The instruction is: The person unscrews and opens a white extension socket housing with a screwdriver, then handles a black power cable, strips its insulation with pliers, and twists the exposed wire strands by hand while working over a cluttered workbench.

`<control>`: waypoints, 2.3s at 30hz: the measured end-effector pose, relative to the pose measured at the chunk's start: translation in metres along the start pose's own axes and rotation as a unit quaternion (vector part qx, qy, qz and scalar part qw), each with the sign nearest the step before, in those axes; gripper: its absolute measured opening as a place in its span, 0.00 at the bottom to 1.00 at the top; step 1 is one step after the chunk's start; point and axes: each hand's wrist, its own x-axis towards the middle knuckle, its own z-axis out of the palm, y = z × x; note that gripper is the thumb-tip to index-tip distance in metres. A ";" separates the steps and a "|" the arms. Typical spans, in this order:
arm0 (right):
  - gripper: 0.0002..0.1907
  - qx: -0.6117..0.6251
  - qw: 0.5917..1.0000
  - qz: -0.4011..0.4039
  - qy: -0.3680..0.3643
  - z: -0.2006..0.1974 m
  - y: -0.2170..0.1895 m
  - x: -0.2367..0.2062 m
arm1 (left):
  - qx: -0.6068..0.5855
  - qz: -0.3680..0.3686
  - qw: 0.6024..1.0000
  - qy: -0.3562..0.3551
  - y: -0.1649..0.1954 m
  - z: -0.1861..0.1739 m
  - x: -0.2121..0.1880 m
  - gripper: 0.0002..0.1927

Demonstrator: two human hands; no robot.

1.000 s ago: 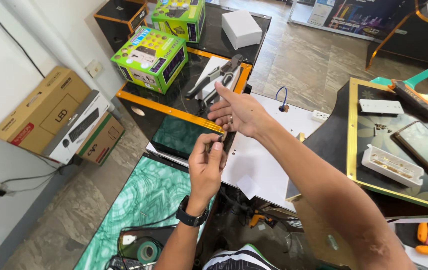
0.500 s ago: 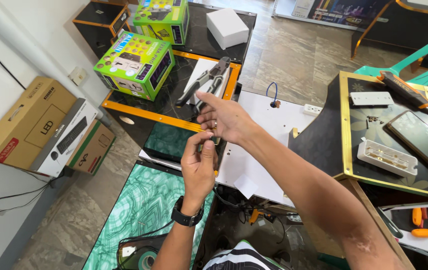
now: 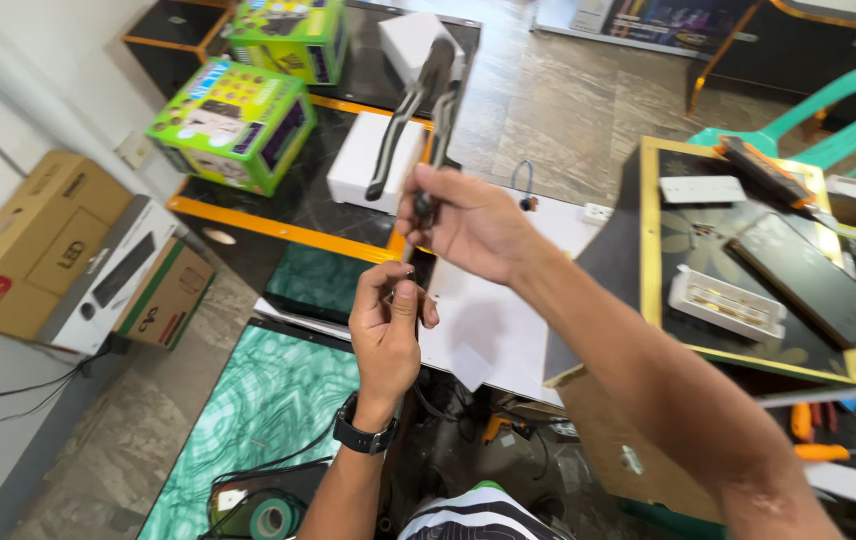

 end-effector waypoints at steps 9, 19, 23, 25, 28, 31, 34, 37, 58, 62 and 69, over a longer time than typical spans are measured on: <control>0.07 -0.102 0.979 -0.114 0.135 -0.037 -0.083 -0.161 | -0.056 -0.050 0.990 -0.117 -0.017 0.105 -0.017 0.09; 0.15 -0.685 0.672 -0.085 0.269 -0.082 -0.128 -0.364 | -0.098 -0.101 0.967 -0.212 -0.027 0.231 -0.051 0.06; 0.24 -0.824 0.520 -0.144 0.175 -0.089 -0.140 -0.402 | -0.074 -0.072 0.970 -0.219 -0.040 0.271 -0.062 0.07; 0.24 -0.839 0.501 -0.137 0.164 -0.096 -0.142 -0.413 | -0.078 -0.085 0.974 -0.197 -0.047 0.286 -0.070 0.07; 0.23 -0.823 0.531 -0.127 0.155 -0.108 -0.147 -0.425 | -0.082 -0.094 0.975 -0.181 -0.056 0.298 -0.076 0.07; 0.24 -0.841 0.509 -0.119 0.137 -0.118 -0.153 -0.428 | -0.075 -0.098 0.976 -0.180 -0.060 0.303 -0.080 0.06; 0.27 -0.851 0.500 -0.122 0.110 -0.120 -0.155 -0.427 | -0.081 -0.105 0.973 -0.187 -0.060 0.303 -0.083 0.05; 0.29 -0.849 0.509 -0.109 0.093 -0.118 -0.153 -0.420 | -0.080 -0.085 0.975 -0.190 -0.057 0.300 -0.082 0.04; 0.29 -0.848 0.502 -0.092 0.147 -0.090 -0.140 -0.355 | -0.126 -0.116 0.946 -0.275 -0.054 0.254 -0.007 0.03; 0.30 -0.849 0.501 -0.090 0.144 -0.092 -0.144 -0.355 | -0.129 -0.124 0.945 -0.274 -0.056 0.257 -0.003 0.03; 0.23 -0.794 0.574 -0.097 0.174 -0.101 -0.141 -0.362 | -0.063 -0.058 0.952 -0.294 -0.057 0.270 0.002 0.03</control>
